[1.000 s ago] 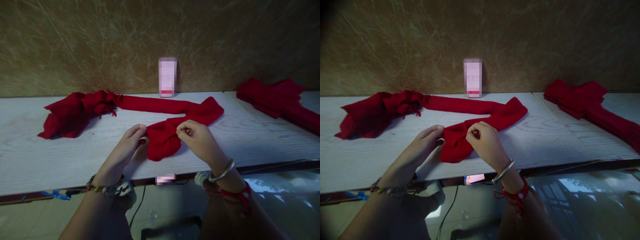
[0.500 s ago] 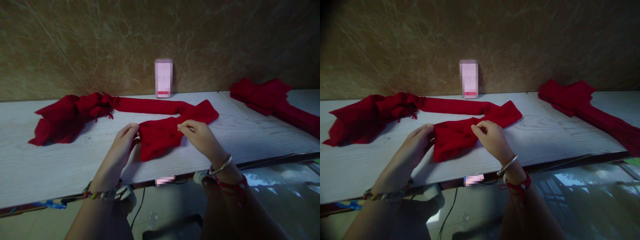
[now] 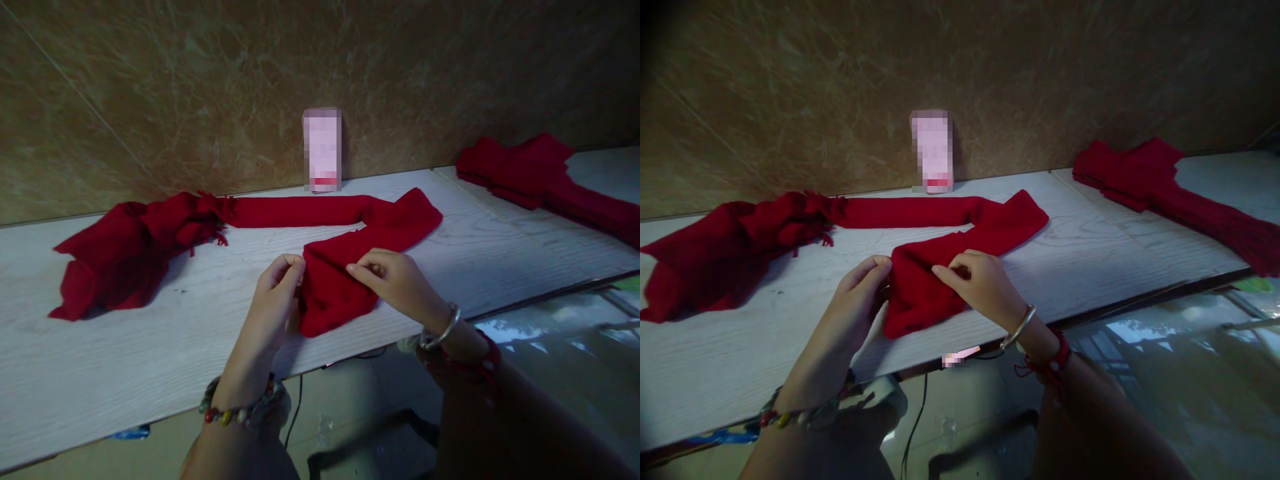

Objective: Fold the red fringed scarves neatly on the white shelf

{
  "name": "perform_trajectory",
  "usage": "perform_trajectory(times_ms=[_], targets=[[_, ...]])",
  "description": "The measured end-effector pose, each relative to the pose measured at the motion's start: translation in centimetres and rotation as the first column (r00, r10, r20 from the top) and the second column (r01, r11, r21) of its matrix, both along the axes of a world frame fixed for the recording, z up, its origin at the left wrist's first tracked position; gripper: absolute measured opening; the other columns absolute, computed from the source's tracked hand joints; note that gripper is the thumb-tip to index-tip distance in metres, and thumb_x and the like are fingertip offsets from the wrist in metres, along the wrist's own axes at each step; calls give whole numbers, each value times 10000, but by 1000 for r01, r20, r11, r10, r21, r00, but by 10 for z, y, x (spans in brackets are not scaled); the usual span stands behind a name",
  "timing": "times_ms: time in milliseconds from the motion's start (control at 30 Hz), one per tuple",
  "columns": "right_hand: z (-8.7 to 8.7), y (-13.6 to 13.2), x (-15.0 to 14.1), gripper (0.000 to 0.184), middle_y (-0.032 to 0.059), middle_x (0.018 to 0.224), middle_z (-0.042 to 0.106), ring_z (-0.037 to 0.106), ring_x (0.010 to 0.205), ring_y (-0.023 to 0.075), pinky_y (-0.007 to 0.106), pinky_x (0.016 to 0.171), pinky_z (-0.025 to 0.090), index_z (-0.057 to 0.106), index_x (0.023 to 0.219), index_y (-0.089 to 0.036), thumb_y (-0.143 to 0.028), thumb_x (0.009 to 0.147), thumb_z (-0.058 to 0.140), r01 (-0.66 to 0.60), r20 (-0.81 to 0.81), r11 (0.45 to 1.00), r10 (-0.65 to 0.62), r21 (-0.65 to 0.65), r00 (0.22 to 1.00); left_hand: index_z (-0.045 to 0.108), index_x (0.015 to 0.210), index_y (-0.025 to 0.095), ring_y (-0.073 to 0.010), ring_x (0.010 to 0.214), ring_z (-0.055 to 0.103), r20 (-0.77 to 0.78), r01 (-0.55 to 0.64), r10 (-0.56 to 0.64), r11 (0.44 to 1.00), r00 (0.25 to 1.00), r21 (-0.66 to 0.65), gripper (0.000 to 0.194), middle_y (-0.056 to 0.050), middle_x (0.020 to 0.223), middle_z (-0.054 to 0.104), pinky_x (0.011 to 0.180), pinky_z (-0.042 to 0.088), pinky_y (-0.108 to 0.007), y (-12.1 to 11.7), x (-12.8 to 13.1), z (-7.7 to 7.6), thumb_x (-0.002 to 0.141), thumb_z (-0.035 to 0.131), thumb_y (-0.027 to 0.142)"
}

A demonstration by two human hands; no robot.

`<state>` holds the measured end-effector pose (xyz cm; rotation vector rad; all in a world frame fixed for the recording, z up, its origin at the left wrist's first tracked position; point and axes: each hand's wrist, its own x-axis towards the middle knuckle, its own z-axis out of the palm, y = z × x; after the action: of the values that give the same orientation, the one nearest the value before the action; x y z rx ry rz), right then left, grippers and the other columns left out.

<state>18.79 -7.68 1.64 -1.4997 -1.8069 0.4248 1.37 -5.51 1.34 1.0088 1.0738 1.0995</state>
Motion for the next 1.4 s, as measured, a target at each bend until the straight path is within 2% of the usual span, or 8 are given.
perform_trajectory(times_ms=[200,367,700,900,1000,1067,1200,1400], targets=[[2,6,-11,347,-27,531,500,428,502,78,248,537,325,541,524,-173,-370,808,571,-22,-14,999,22,-31,1000,504,636,181,-67,493,449,51,-2,7,996,999,-84,228,60,549,505,434,333,-145,2,-3,0,566,666,325],[3,9,-17,299,-39,523,492,420,505,75,246,538,321,542,515,-171,-309,761,639,-26,14,997,27,-79,1000,516,634,180,-74,500,460,58,-14,20,993,998,-115,230,53,544,526,450,355,-156,4,-3,-2,544,667,328],[0,0,-16,225,-43,558,494,429,516,77,231,522,338,553,557,-176,-208,771,613,-28,-106,995,17,-96,994,523,639,180,-86,516,408,-89,9,-6,999,996,37,227,51,552,454,460,316,-186,3,-1,-2,619,642,373],[-1,-7,-19,160,-27,611,563,485,558,90,225,536,368,579,632,-184,-217,788,579,-26,-198,997,11,-72,980,532,632,183,-108,567,432,-188,5,31,982,982,187,200,35,590,493,513,356,-208,2,0,2,664,615,361],[2,-9,-21,120,-13,656,613,531,590,97,221,553,393,602,696,-184,-252,792,575,-34,-257,996,13,-79,966,539,611,184,-110,549,423,-236,-1,55,975,970,223,162,35,563,492,505,341,-208,2,0,3,681,605,314],[4,-10,-23,159,-7,657,624,543,593,102,220,548,398,605,702,-185,-307,799,571,-41,-277,995,13,-95,961,545,600,183,-109,537,415,-260,-15,75,974,963,225,136,37,551,489,505,333,-209,1,-1,3,689,602,269],[8,-8,-27,248,-15,597,600,515,543,94,218,512,368,601,675,-182,-391,805,568,-58,-248,989,22,-137,968,560,605,180,-110,534,425,-287,10,52,978,956,208,97,35,556,509,516,336,-210,0,1,2,700,578,188],[5,-2,-32,255,-32,539,536,456,507,86,233,492,306,553,610,-180,-356,786,607,-17,-141,986,-6,-165,990,553,623,183,-110,552,434,-296,68,3,971,955,228,86,36,581,520,540,352,-209,-2,6,1,708,565,181]])
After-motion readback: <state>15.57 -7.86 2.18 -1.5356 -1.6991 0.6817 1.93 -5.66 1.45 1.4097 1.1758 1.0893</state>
